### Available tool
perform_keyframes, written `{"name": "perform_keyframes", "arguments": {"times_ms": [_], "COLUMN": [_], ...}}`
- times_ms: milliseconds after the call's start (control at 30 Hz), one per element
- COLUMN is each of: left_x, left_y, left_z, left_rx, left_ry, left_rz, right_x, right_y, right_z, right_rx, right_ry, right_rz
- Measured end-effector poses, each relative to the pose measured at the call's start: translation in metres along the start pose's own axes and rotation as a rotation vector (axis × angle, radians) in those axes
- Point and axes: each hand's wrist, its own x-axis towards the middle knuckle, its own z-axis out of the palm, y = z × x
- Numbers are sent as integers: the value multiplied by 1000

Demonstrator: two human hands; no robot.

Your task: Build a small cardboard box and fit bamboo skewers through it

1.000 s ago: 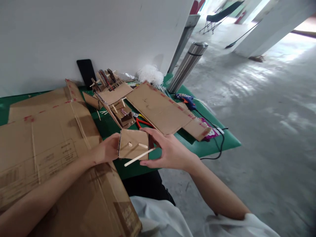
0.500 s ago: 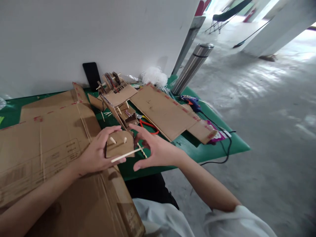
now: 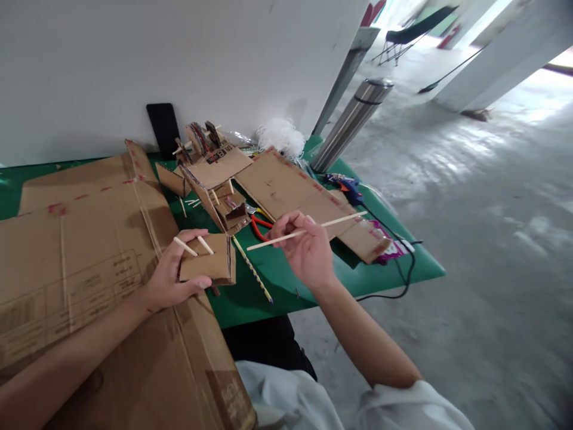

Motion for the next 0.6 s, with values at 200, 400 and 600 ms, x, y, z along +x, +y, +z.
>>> {"name": "perform_keyframes", "arguments": {"times_ms": [200, 400, 600], "left_x": [-2, -1, -2], "left_y": [-4, -5, -7], "left_z": [1, 2, 2], "left_rx": [10, 26, -6], "left_ry": [57, 54, 54], "left_rz": [123, 107, 83], "right_x": [-13, -16, -16], "right_y": [2, 4, 4], "right_z": [6, 5, -10], "right_rx": [72, 151, 120], "right_ry": [-98, -172, -252], "right_rz": [-59, -35, -60]}}
